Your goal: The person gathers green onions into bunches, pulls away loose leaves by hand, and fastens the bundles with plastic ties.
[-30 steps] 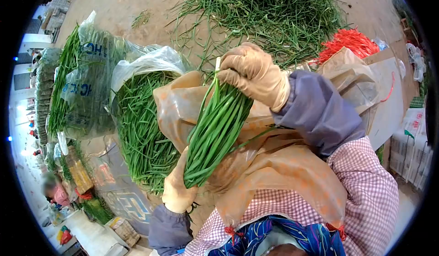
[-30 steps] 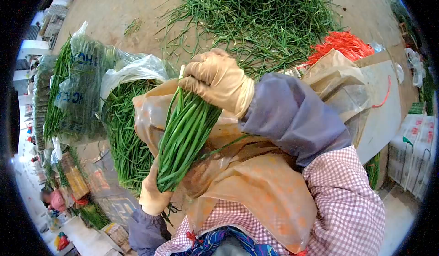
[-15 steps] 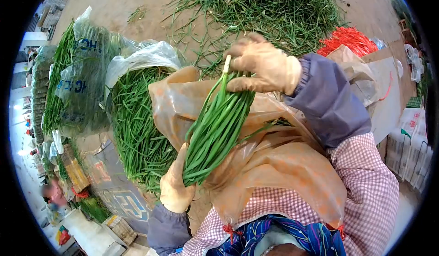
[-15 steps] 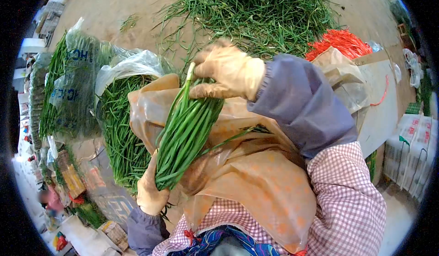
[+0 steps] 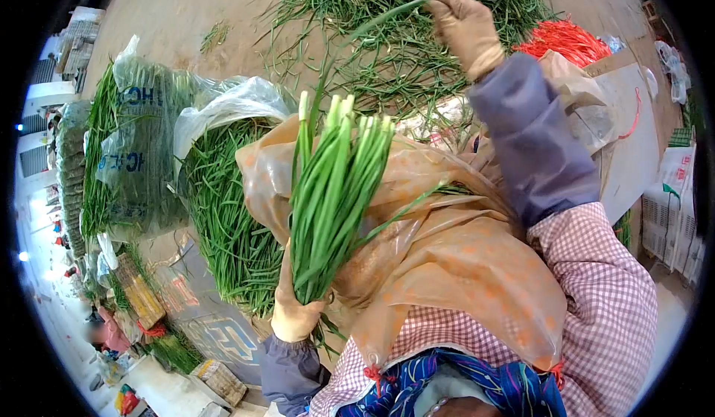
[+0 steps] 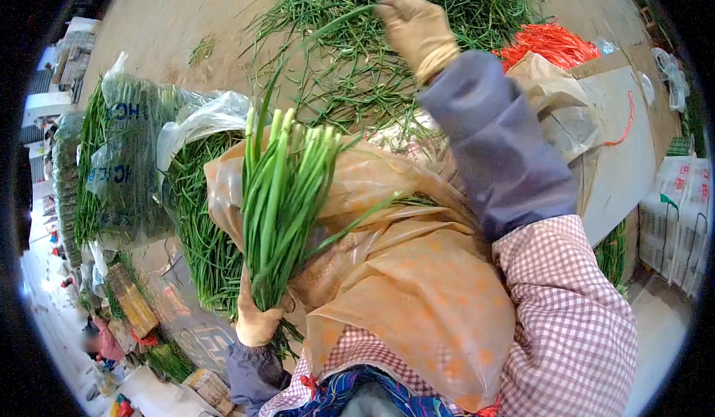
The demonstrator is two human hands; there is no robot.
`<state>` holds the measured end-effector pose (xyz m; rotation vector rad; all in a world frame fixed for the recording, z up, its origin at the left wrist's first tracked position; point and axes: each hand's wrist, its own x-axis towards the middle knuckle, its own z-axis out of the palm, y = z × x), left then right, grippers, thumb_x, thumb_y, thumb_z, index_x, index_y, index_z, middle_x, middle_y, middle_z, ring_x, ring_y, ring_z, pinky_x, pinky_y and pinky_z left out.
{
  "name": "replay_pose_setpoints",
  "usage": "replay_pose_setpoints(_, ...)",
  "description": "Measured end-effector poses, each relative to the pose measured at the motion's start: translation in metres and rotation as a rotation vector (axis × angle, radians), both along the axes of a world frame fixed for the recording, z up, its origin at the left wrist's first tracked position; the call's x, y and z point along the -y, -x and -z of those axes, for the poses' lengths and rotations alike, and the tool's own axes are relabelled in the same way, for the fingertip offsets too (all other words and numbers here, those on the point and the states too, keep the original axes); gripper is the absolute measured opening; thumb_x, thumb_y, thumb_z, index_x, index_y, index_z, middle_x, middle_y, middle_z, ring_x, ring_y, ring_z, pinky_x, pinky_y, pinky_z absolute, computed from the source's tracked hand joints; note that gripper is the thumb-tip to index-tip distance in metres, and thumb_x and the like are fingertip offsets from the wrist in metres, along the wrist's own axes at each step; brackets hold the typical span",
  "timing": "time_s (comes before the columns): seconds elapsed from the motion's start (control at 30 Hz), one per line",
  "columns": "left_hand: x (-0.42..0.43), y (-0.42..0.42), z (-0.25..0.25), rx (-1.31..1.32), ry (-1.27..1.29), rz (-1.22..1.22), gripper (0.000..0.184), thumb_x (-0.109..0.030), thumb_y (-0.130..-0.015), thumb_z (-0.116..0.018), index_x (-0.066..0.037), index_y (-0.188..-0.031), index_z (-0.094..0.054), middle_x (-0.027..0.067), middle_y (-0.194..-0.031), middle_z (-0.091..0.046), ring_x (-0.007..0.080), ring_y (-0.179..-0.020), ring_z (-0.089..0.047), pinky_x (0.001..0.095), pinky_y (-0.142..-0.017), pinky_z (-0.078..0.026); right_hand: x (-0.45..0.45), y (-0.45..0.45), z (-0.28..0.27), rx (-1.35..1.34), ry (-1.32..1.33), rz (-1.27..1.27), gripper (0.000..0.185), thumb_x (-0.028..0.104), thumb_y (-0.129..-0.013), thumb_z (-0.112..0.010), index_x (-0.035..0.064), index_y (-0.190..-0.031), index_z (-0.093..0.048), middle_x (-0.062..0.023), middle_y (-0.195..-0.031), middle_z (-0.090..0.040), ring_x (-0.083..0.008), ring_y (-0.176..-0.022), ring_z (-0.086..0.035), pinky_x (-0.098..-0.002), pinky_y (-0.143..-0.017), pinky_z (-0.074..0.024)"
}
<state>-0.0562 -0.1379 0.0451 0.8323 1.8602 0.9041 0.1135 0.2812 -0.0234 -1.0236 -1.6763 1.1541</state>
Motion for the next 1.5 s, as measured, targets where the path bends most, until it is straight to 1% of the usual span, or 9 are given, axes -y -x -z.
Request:
replay_pose_setpoints(0.1,0.000,-0.002,0.002,0.064,0.069,-0.052,0.087,0.007,-0.074,-0.068,-0.001,-0.149,-0.025,0.0117,-0.120,-0.060,0.0185,-0.098,-0.062,0.0300,-0.088,-0.050,-0.011,-0.037,0.020,1.123,-0.382,-0.012,0.051,0.038,-0.094,-0.059,0.0033,-0.130,-0.055,-0.0145,-0.111,-0.067,-0.0292,-0.102,-0.064,-0.0348,-0.090,-0.0512)
replay_pose_setpoints(0.23,0.006,-0.003,0.014,0.281,0.108,-0.180,0.083,0.008,-0.072,-0.069,-0.002,-0.145,-0.030,0.0104,-0.102,-0.062,0.0141,-0.077,-0.061,0.0287,-0.066,-0.054,0.054,-0.040,0.010,0.031,0.261,-0.389,0.052,0.027,-0.092,-0.067,0.0003,-0.134,-0.051,-0.0168,-0.122,-0.063,-0.0229,-0.113,-0.059,-0.0337,-0.099,-0.0465)
replay_pose_setpoints(0.53,0.003,-0.008,0.011,0.290,0.136,-0.201,0.061,0.011,-0.070,-0.069,0.000,-0.126,-0.045,0.0117,-0.088,-0.063,0.0171,-0.063,-0.061,0.0290,-0.054,-0.052,0.104,-0.039,-0.028,0.216,0.388,-1.229,0.030,0.026,-0.092,-0.066,0.0017,-0.108,-0.067,-0.0126,-0.096,-0.068,-0.0200,-0.095,-0.063,-0.0346,-0.086,-0.0494)
replay_pose_setpoints(0.7,0.016,0.007,0.018,0.497,0.112,-0.160,0.042,0.006,-0.071,-0.072,0.003,-0.109,-0.055,0.0105,-0.078,-0.063,0.0176,-0.055,-0.057,0.0288,-0.050,-0.047,0.032,-0.054,0.021,0.073,0.344,-0.089,0.028,0.021,-0.088,-0.070,0.0041,-0.110,-0.068,-0.0073,-0.093,-0.069,-0.0170,-0.087,-0.065,-0.0314,-0.077,-0.0532)
replay_pose_setpoints(0.77,0.016,0.012,0.020,0.641,0.056,-0.130,0.035,0.004,-0.071,-0.071,0.004,-0.103,-0.057,0.0101,-0.076,-0.062,0.0177,-0.053,-0.056,0.0296,-0.049,-0.046,0.017,-0.065,0.026,1.037,-0.290,-0.065,0.026,0.018,-0.089,-0.066,0.0080,-0.113,-0.067,-0.0105,-0.104,-0.070,-0.0244,-0.094,-0.067,-0.0363,-0.087,-0.0520)
replay_pose_setpoints(0.9,0.028,0.017,0.037,0.810,0.068,-0.139,0.028,-0.003,-0.069,-0.068,0.005,-0.093,-0.057,0.0100,-0.069,-0.058,0.0183,-0.049,-0.051,0.0319,-0.049,-0.044,0.086,-0.023,-0.010,-0.091,0.222,-0.514,0.041,0.028,-0.090,-0.067,0.0017,-0.121,-0.061,-0.0132,-0.112,-0.066,-0.0219,-0.106,-0.062,-0.0334,-0.094,-0.0499)
replay_pose_setpoints(1.03,0.024,0.015,0.033,0.828,0.070,-0.113,0.032,-0.008,-0.067,-0.069,0.005,-0.093,-0.056,0.0082,-0.059,-0.052,0.0189,-0.046,-0.047,0.0319,-0.048,-0.040,0.112,0.013,-0.030,-0.195,0.687,-0.737,0.039,0.031,-0.090,-0.068,-0.0006,-0.113,-0.063,-0.0066,-0.089,-0.067,-0.0128,-0.078,-0.062,-0.0288,-0.074,-0.0532)
replay_pose_setpoints(1.27,0.028,0.012,0.043,1.048,0.023,-0.118,0.040,-0.018,-0.069,-0.080,0.002,-0.092,-0.054,0.0055,-0.056,-0.048,0.0154,-0.045,-0.045,0.0302,-0.044,-0.037,0.105,0.017,-0.016,-0.295,0.521,-0.437,0.019,0.020,-0.091,-0.067,0.0029,-0.097,-0.068,0.0003,-0.074,-0.063,-0.0077,-0.067,-0.056,-0.0247,-0.060,-0.0471)
replay_pose_setpoints(1.5,0.019,0.007,0.037,0.992,0.037,-0.154,0.038,-0.017,-0.069,-0.079,0.002,-0.092,-0.055,0.0060,-0.057,-0.050,0.0158,-0.045,-0.046,0.0294,-0.045,-0.037,0.133,0.043,-0.039,-0.310,0.440,-0.580,0.028,0.020,-0.091,-0.067,0.0035,-0.112,-0.061,0.0000,-0.077,-0.063,-0.0076,-0.066,-0.056,-0.0249,-0.059,-0.0478)
